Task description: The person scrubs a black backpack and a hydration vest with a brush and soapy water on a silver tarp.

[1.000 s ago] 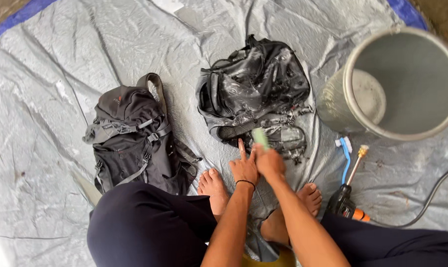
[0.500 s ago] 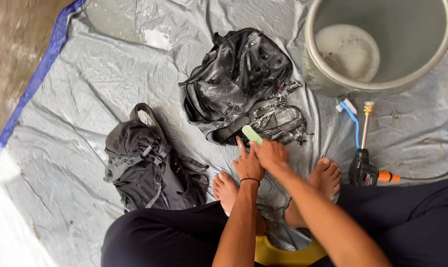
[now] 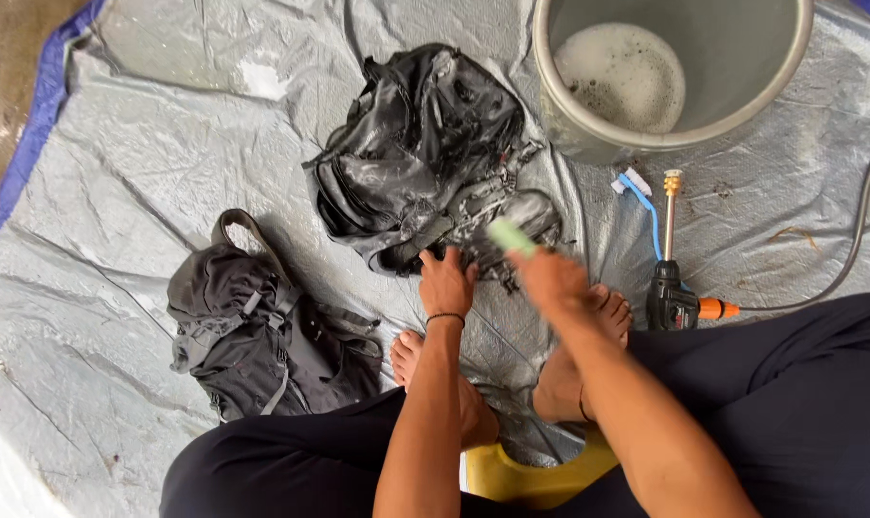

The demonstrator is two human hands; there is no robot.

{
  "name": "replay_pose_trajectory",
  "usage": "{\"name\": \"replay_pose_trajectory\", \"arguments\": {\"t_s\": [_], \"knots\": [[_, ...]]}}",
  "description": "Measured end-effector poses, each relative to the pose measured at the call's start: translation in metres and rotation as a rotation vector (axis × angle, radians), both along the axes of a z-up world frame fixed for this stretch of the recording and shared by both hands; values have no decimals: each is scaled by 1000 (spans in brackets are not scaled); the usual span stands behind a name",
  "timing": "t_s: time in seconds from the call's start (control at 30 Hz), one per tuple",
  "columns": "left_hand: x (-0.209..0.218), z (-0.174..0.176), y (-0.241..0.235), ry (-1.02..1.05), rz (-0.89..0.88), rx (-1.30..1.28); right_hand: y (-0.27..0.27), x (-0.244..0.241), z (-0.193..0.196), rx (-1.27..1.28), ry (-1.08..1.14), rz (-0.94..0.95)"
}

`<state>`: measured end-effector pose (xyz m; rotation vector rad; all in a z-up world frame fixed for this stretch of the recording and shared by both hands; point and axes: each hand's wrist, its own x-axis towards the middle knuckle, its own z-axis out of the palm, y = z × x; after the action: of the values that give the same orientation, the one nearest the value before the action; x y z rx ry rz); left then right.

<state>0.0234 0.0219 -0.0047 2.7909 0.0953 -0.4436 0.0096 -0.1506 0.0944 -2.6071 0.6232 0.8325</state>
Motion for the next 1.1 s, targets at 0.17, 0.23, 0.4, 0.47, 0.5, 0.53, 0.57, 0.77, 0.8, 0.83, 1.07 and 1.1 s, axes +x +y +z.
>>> {"name": "replay_pose_trajectory", "arguments": {"t_s": [0.17,0.23,0.4,0.47,0.5,0.53,0.57,0.77,0.8,0.83,1.07,1.1], "knots": [[9,-38,-11,-54,23,-31,26,-39,-93,-307,-501,56],[15,-44,-12,-70,41,-25,45,-48,-119,-561,-1006,239],[25,-23,0,-37,127,-108,-20,-14,-72,-191,-119,-33],[30,-23,2,-45,180,-149,-13,-9,-96,-145,-98,-87],[32,-24,1,-56,233,-193,-13,-7,-108,-101,-78,-142],[28,-22,3,-51,238,-195,9,-25,-105,-104,-74,-137],[32,-19,4,-1,308,-234,29,-34,-103,-80,-123,-95],[34,-24,7,24,297,-264,-8,-28,-84,-81,-103,69],[34,-28,4,-29,222,-229,-23,-18,-82,-100,-132,43],[28,-21,-7,-36,229,-228,-26,-9,-80,-98,-138,50],[8,1,-31,-208,-271,6,-10,41,-88,-152,-218,-118],[14,-9,-31,-24,-431,-47,-9,51,-96,-151,-294,-195]]}}
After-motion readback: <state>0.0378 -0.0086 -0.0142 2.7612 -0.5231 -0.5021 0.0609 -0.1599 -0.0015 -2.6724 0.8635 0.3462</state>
